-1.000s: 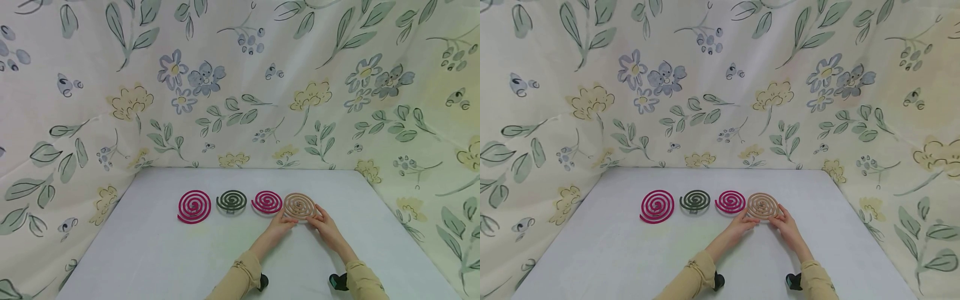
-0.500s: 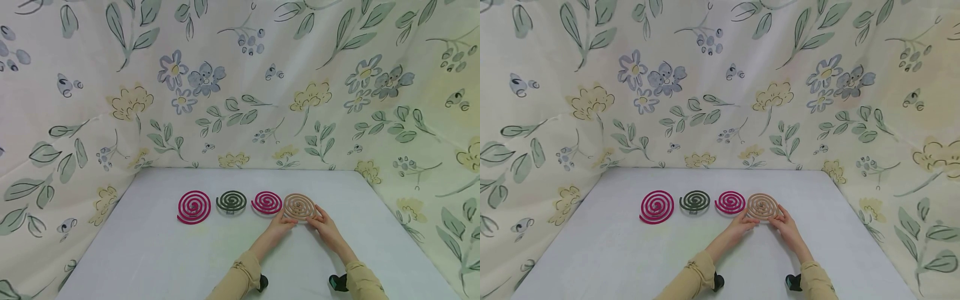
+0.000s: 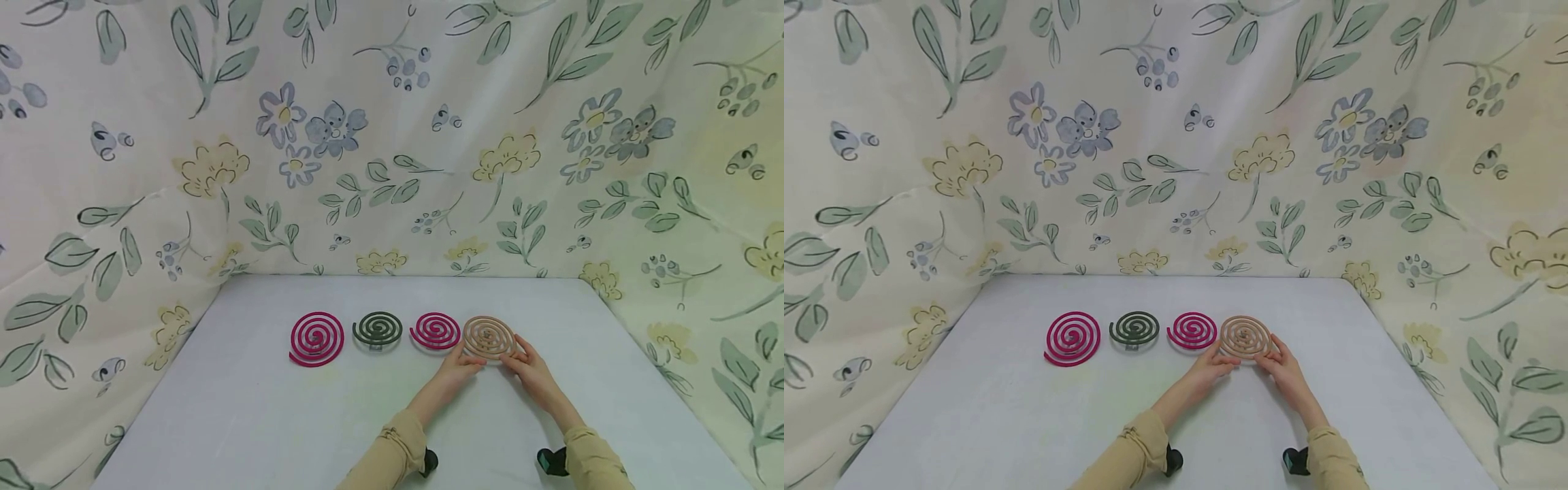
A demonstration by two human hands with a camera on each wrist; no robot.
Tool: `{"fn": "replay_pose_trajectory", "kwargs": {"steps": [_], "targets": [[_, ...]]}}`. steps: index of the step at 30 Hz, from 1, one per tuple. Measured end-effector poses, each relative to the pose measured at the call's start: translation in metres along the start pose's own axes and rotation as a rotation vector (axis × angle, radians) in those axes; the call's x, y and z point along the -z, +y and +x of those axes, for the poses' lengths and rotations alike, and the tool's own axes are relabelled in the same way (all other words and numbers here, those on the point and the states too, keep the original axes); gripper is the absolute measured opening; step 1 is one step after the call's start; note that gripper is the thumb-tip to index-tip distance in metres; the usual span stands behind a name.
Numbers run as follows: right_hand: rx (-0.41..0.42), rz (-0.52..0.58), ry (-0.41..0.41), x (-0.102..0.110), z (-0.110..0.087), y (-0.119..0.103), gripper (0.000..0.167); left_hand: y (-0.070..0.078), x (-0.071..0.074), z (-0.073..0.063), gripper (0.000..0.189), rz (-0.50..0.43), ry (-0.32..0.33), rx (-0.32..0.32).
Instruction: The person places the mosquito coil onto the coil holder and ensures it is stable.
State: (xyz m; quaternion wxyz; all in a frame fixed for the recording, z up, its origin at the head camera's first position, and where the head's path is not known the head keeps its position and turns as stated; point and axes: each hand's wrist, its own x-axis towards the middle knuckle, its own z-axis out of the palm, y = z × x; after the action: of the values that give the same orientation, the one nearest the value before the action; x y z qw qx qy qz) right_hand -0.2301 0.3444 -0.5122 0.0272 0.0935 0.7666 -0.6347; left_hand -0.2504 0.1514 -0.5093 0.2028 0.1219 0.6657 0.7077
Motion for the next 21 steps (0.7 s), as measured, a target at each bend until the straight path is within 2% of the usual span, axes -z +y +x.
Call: {"fn": "replay_pose_trajectory", "kwargs": {"steps": [21], "targets": [[0.000, 0.014, 0.000, -0.0020, -0.0008, -0.0013, 0.082, 0.0027, 0.0001, -0.0034, 0.068, 0.005, 0.001, -0.001]]}}
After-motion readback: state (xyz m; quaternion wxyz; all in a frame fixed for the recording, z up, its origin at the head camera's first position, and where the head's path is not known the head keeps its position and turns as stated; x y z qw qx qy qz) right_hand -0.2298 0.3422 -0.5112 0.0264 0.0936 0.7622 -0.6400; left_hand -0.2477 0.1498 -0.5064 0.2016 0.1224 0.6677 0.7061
